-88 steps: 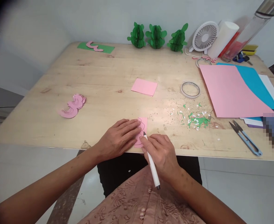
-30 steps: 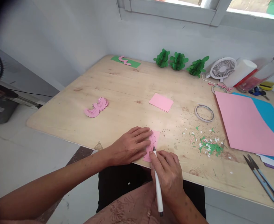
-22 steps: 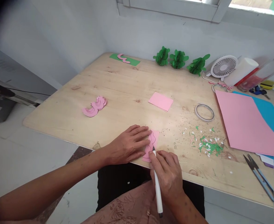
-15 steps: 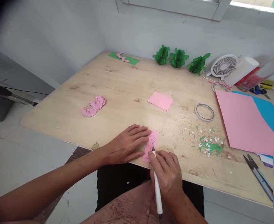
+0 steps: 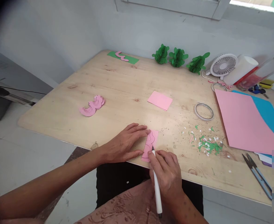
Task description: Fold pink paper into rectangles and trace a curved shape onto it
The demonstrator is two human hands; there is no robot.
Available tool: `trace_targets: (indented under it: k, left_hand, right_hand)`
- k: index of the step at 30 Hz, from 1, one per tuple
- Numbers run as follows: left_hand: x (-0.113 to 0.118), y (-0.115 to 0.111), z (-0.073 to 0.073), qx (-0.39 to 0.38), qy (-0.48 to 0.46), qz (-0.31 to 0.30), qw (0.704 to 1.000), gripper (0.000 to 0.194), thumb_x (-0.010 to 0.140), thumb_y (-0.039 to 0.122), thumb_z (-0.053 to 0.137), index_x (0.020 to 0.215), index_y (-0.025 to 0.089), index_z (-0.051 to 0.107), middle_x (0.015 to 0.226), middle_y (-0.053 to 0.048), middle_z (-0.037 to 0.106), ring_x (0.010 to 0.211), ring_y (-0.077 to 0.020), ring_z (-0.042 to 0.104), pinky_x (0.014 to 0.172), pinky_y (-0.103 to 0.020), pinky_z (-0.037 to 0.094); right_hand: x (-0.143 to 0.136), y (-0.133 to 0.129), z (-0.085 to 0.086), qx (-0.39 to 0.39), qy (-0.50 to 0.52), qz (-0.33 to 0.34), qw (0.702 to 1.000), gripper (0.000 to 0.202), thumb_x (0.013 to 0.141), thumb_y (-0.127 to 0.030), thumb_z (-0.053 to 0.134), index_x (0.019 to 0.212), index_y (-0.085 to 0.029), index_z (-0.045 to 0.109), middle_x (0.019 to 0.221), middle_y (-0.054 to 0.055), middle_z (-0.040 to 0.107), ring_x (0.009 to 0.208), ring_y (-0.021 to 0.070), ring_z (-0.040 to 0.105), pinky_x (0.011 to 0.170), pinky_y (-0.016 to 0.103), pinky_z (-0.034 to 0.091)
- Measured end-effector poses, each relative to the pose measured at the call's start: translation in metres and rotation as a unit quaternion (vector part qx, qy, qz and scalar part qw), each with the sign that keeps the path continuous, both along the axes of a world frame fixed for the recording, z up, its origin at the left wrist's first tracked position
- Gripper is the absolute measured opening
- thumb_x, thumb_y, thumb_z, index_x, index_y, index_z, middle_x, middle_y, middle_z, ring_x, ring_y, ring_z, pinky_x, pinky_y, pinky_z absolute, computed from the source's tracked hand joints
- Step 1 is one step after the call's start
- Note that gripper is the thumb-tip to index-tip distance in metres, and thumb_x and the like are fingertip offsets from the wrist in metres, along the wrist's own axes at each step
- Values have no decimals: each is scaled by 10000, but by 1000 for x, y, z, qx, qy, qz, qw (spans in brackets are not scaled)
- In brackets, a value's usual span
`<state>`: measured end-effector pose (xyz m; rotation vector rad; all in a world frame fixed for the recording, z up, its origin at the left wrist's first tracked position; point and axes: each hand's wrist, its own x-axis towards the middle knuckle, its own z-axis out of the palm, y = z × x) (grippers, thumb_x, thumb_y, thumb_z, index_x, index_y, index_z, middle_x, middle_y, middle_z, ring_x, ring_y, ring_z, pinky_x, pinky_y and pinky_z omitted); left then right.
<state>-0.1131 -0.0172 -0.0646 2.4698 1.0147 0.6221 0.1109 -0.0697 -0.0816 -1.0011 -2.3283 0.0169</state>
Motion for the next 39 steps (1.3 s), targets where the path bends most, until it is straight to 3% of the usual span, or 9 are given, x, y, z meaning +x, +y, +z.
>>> trace_targets:
  k: [9,22,29,39]
  left_hand:
    - [2,6,0,-35,-41,23,998,437,840,304,582,1238,195,440,1231,-98,574,1291,-261,427,1113,-517,225]
    - [3,6,-1,-27,-34,32,999,472,827,344,609,1246,198,448,1248,-110,571,1300,-271,420,1109,-517,240]
    - [2,1,-3,5,-10,25,1000,619,791,408,664,1302,175,404,1298,-115,556,1321,-282,387,1124,-524,202]
    - [2,0,-6,6,-8,23,1000,594,808,402,643,1298,180,390,1327,-116,543,1331,-284,379,1128,-519,193]
  right_hand:
    - [0,0,0,-5,10,-4,1000,337,852,-88,544,1175,-149,617,917,91,732,918,238,641,809,404,475]
    - [1,0,-1,3,10,-1,1000,365,825,-59,550,1173,-145,618,924,87,731,923,239,644,806,394,476]
    - [1,-1,-2,2,6,-1,1000,350,843,-79,544,1183,-134,608,934,92,730,935,245,637,817,410,471]
    - [-1,-1,0,4,10,-2,1000,363,850,-71,556,1205,-144,581,931,83,731,919,243,633,803,410,471]
